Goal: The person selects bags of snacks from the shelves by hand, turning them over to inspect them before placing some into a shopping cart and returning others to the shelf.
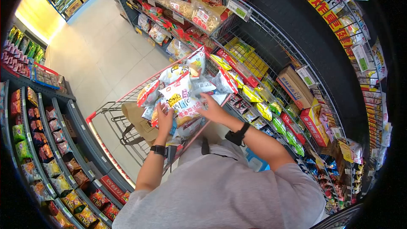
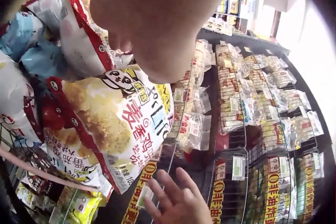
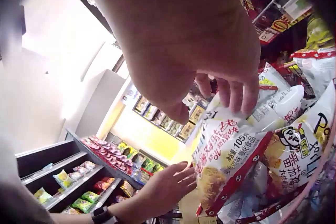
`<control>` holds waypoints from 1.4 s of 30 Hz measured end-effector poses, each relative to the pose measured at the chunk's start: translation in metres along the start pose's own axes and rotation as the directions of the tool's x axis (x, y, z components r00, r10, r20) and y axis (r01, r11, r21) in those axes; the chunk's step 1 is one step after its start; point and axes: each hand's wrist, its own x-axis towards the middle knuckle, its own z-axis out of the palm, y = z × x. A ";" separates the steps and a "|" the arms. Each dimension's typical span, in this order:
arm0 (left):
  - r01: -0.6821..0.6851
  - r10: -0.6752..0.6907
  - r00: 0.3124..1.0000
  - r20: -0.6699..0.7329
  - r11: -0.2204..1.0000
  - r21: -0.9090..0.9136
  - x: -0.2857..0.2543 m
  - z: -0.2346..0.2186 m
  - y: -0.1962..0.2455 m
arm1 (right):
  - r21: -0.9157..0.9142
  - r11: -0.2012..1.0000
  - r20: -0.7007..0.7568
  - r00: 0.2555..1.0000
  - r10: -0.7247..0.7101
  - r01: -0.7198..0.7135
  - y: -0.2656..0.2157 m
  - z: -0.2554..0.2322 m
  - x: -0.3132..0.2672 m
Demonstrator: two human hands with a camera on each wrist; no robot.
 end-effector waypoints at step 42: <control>-0.687 0.675 0.614 0.409 0.712 -0.145 -0.054 0.024 0.237 | 0.841 0.378 0.295 0.914 0.278 -0.386 -0.117 -0.063 -0.046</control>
